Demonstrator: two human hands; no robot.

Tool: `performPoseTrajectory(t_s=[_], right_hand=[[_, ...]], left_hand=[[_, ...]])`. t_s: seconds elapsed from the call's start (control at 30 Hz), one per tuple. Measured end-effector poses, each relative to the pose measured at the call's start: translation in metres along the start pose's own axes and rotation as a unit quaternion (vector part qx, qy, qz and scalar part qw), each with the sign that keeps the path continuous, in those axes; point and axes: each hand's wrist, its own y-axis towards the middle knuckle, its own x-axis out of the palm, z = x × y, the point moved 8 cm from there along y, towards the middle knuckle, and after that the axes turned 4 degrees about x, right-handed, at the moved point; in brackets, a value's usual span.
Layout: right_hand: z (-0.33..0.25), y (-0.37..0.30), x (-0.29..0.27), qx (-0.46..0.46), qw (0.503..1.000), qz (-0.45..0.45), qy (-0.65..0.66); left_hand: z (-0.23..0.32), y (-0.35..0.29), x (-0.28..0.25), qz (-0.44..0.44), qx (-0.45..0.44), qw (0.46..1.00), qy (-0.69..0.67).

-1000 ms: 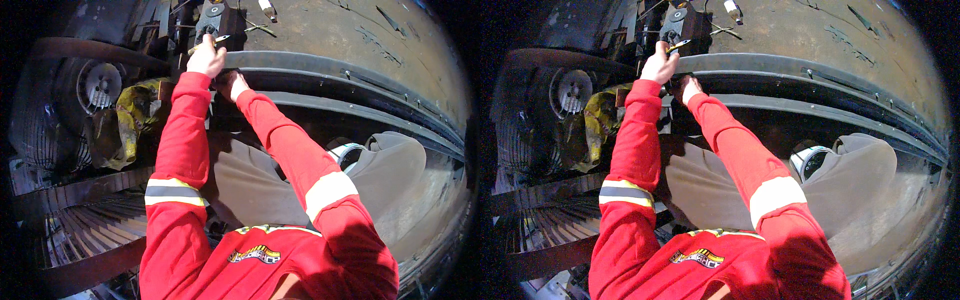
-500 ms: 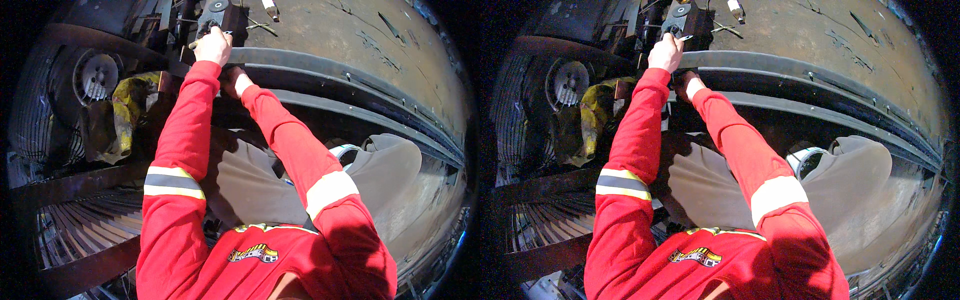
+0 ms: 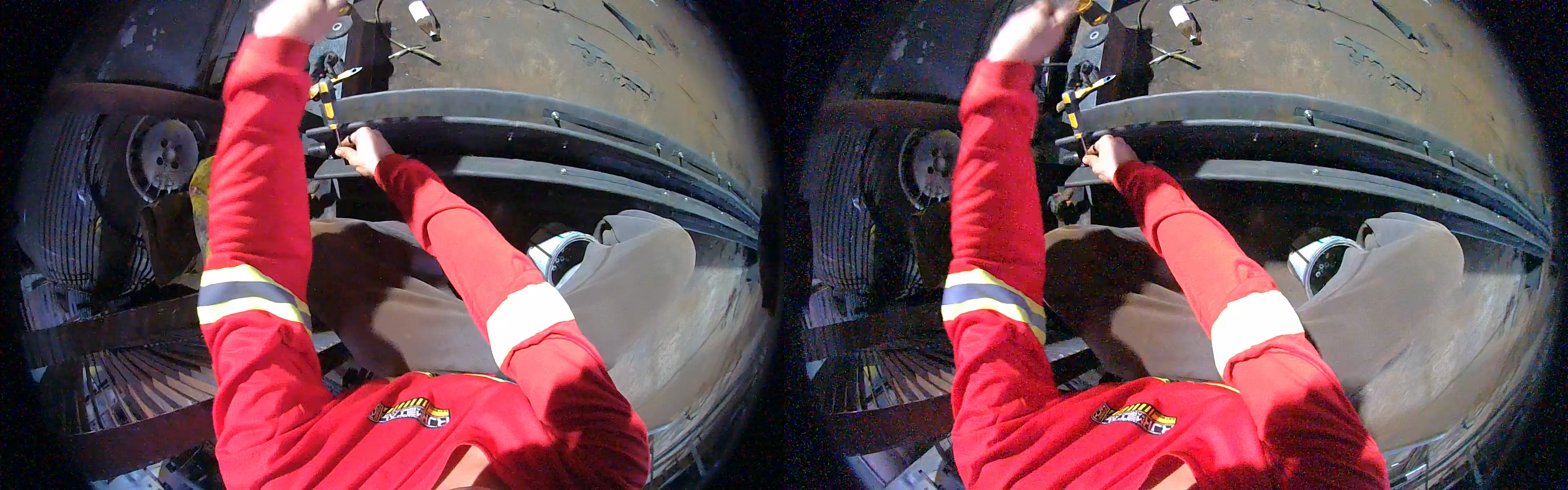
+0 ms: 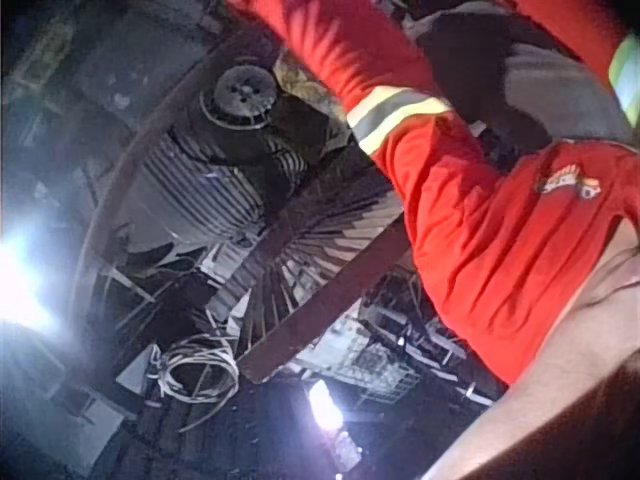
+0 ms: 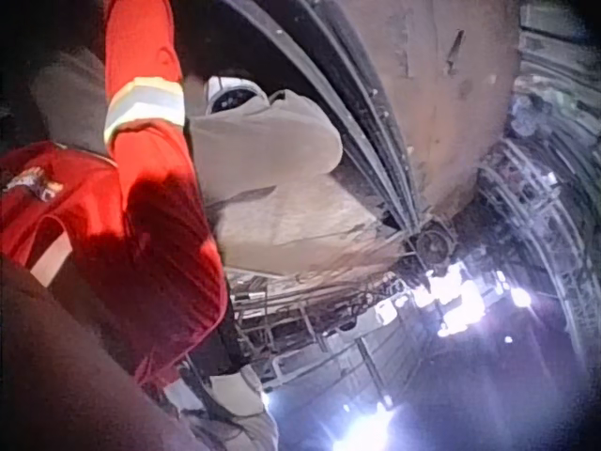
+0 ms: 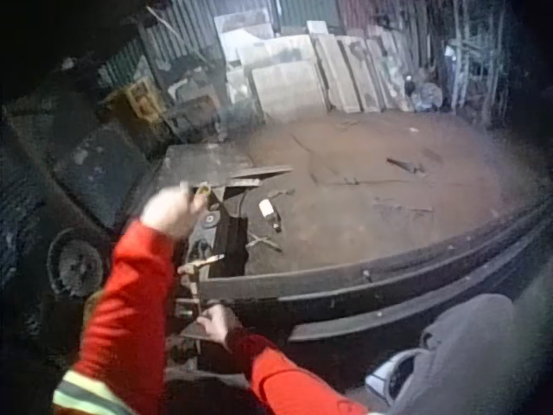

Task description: The person sits on the floor and uses a screwdriver to tighten screws into a long metal frame. They repeatedly insert screws and turn them to secure the components of the frame together.

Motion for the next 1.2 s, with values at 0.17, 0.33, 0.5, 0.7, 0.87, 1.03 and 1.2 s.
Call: performPoseTrajectory(t_s=[0.17,0.33,0.5,0.7,0.87,1.03,1.2], right_hand=[[-0.021,-0.010,0.016,-0.035,0.999,-0.008,-0.010],[0.001,-0.001,0.009,0.017,0.997,-0.015,-0.069],[0.000,0.001,0.005,-0.038,0.999,-0.012,-0.029],[-0.008,0.002,0.008,-0.027,0.998,-0.015,-0.053],[-0.003,0.007,0.009,0.007,0.994,-0.024,-0.108],[-0.009,0.002,0.016,-0.005,0.995,-0.035,-0.089],[-0.018,-0.010,0.005,0.004,0.996,-0.026,-0.084]], left_hand=[[-0.026,0.000,0.001,-0.047,-0.082,0.988,0.124],[-0.020,-0.060,0.147,-0.323,-0.112,0.940,-0.014],[-0.024,-0.020,0.094,-0.162,-0.074,0.977,-0.116],[-0.032,-0.050,0.105,-0.183,-0.072,0.979,0.056],[-0.041,-0.069,0.132,-0.237,-0.155,0.959,-0.029],[-0.048,-0.049,0.009,0.042,-0.142,0.986,-0.069],[-0.026,-0.089,0.123,-0.181,-0.128,0.974,0.042]])
